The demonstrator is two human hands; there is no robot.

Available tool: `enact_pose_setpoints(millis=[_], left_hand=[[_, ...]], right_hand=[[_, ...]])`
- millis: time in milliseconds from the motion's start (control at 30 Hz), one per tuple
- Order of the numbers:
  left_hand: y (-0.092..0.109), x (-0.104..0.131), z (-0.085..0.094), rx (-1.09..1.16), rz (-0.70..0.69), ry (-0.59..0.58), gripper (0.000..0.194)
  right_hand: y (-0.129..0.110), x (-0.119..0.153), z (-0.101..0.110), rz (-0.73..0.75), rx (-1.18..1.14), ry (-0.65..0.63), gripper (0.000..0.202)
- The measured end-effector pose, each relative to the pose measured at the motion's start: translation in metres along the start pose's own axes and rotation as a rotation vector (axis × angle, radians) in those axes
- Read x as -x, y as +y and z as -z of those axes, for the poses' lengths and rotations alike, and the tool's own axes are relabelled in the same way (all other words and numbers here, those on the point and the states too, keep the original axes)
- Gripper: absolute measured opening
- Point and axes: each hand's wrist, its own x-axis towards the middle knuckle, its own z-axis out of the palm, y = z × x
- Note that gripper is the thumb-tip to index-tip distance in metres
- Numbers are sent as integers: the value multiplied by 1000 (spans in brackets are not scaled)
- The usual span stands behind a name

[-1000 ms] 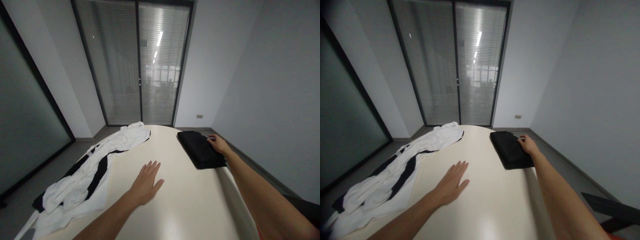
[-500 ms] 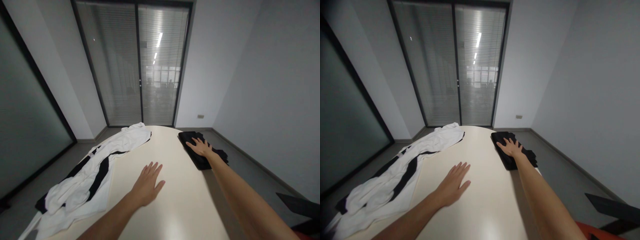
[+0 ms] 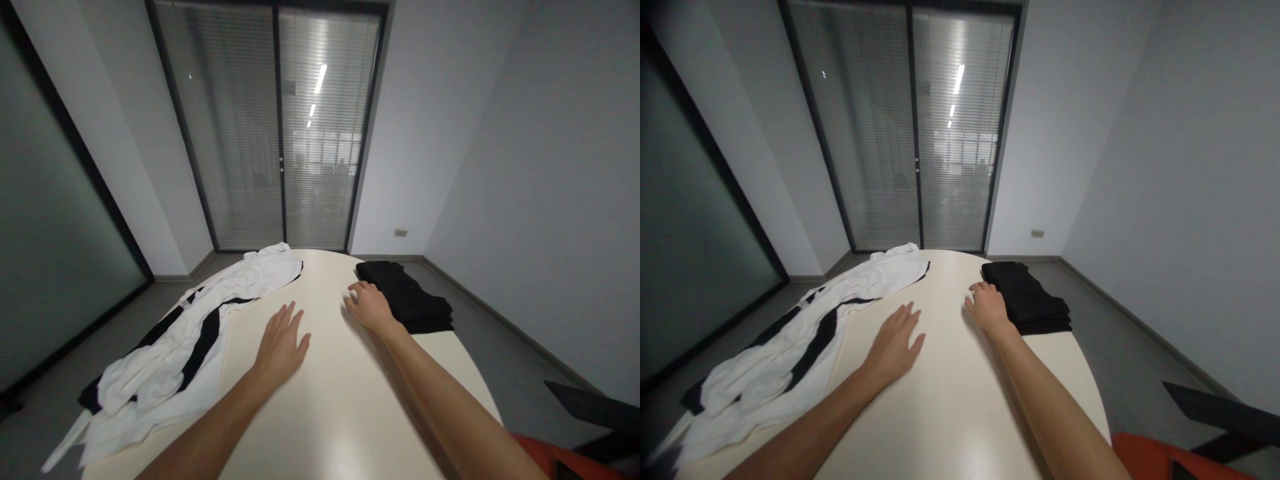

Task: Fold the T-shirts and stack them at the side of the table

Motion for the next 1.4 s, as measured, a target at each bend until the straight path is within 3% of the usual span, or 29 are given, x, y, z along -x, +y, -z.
enact_pose_setpoints(millis=[67,200,300,400,533,700,867,933,1000,1100,1200,1400], left_hand=[[-19,-5,13,-125,164,103,52],[-67,-10,33,-273,404,177,54],[-96,-11,33,-314,529,188,59],[-109,-13,25,-332,540,194,59],[-107,-15,24,-320,470,268,51],[-88,-16,30,-257,302,303,39],[-69,-15,24,-56,116,125,31],[-68,-15,22,-18,93,105,29],[-71,-16,22,-75,124,181,32],[-83,-16,22,-242,292,293,41],[-94,-14,19,-339,401,238,46],[-94,-15,19,-351,345,230,45]], right_hand=[[-9,15,-13,16,-14,-13,35],[-6,33,-28,40,-89,-10,32],[2,37,-29,83,-154,-11,32],[7,39,-28,136,-177,-19,32],[9,39,-29,151,-183,-26,34],[8,39,-29,161,-189,-30,36],[8,38,-29,162,-192,-40,38],[9,38,-29,161,-188,-44,39],[10,38,-30,165,-180,-50,40],[10,38,-29,180,-169,-55,41],[10,38,-29,185,-170,-46,41],[11,37,-32,182,-177,-53,41]])
